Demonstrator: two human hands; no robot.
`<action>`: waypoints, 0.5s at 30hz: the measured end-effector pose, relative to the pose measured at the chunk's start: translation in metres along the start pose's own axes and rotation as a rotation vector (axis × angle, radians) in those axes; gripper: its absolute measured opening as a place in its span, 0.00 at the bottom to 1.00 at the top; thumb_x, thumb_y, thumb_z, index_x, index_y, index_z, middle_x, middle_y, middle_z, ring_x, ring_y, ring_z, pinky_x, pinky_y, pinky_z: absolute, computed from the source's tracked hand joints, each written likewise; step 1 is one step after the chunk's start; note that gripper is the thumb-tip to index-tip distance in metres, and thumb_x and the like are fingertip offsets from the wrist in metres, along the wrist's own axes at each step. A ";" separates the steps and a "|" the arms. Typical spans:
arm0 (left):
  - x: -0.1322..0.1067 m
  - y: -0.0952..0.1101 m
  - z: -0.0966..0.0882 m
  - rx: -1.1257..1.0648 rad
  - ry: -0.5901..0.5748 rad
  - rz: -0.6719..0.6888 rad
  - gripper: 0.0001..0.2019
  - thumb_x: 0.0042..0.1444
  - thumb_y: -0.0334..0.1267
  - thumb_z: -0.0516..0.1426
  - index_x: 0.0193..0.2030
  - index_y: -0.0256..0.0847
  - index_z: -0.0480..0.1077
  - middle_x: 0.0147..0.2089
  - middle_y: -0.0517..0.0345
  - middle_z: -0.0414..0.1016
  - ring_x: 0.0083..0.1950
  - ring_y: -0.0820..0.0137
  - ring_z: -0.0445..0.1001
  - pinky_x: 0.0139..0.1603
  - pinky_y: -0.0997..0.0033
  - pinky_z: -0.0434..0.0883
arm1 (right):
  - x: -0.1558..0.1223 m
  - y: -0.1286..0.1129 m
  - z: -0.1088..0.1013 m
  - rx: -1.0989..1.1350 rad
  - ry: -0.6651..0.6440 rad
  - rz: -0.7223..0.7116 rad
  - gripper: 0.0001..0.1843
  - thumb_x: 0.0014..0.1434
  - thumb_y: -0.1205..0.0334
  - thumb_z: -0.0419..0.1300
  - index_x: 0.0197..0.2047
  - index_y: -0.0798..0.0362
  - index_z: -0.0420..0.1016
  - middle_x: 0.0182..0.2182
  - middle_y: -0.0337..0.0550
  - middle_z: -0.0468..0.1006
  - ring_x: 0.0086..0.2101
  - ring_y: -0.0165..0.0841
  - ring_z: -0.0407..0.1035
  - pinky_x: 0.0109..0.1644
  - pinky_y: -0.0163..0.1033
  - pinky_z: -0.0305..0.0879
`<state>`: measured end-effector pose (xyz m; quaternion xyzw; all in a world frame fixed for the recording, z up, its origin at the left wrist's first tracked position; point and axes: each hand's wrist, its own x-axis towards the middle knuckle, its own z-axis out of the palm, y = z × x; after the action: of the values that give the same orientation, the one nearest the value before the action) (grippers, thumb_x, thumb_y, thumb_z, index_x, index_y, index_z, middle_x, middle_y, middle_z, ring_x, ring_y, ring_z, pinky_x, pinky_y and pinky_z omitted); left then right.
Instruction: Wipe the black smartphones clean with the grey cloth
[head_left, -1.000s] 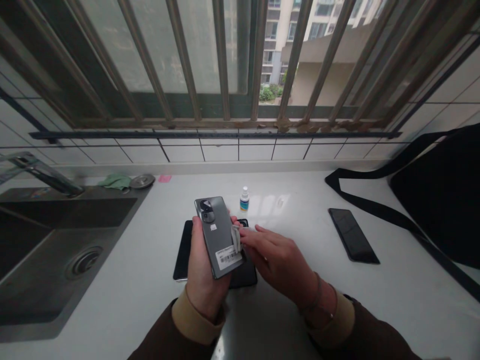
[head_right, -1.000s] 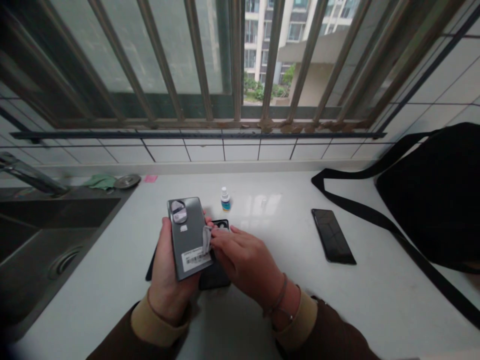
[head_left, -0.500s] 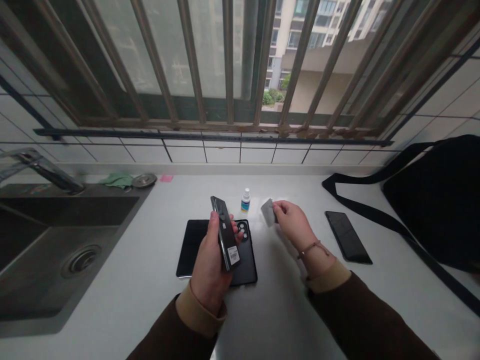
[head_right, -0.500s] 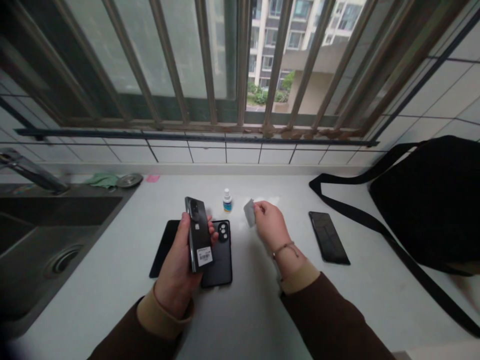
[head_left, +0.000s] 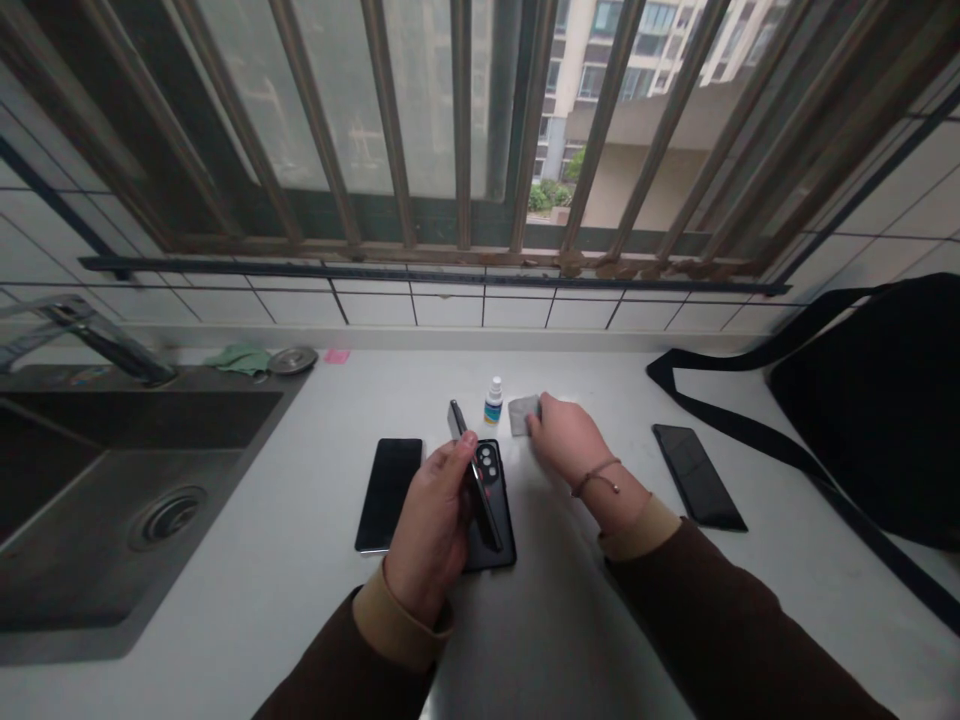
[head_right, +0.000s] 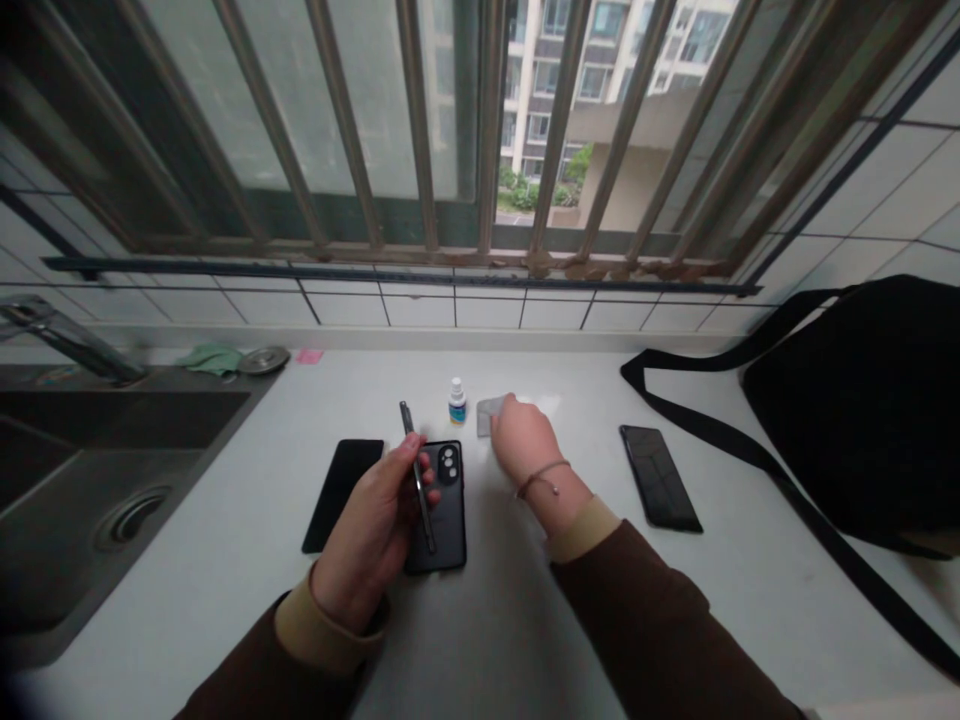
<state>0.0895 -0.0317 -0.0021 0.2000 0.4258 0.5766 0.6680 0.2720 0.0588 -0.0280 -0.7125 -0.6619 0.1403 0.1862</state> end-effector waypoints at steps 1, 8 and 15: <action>0.000 0.000 0.000 0.010 -0.022 -0.002 0.20 0.51 0.49 0.76 0.36 0.37 0.77 0.29 0.62 0.75 0.27 0.77 0.72 0.28 0.78 0.72 | -0.005 -0.002 -0.004 -0.033 0.000 -0.001 0.13 0.70 0.62 0.62 0.52 0.61 0.80 0.42 0.65 0.86 0.45 0.48 0.81 0.49 0.44 0.70; 0.006 -0.005 -0.003 0.048 -0.027 0.005 0.24 0.48 0.48 0.77 0.43 0.38 0.74 0.33 0.61 0.79 0.30 0.73 0.76 0.33 0.74 0.74 | -0.038 -0.010 -0.029 -0.025 -0.007 -0.121 0.16 0.76 0.59 0.52 0.52 0.56 0.80 0.45 0.58 0.86 0.46 0.45 0.81 0.50 0.45 0.70; 0.008 -0.025 -0.013 0.196 -0.141 0.013 0.28 0.55 0.47 0.74 0.57 0.40 0.69 0.50 0.47 0.83 0.46 0.59 0.84 0.47 0.59 0.80 | -0.083 -0.012 -0.006 0.749 -0.304 -0.297 0.20 0.78 0.49 0.49 0.51 0.50 0.78 0.37 0.42 0.82 0.33 0.34 0.75 0.35 0.36 0.71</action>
<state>0.0937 -0.0334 -0.0311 0.3071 0.4307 0.5209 0.6700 0.2570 -0.0238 -0.0216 -0.4640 -0.6805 0.4459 0.3506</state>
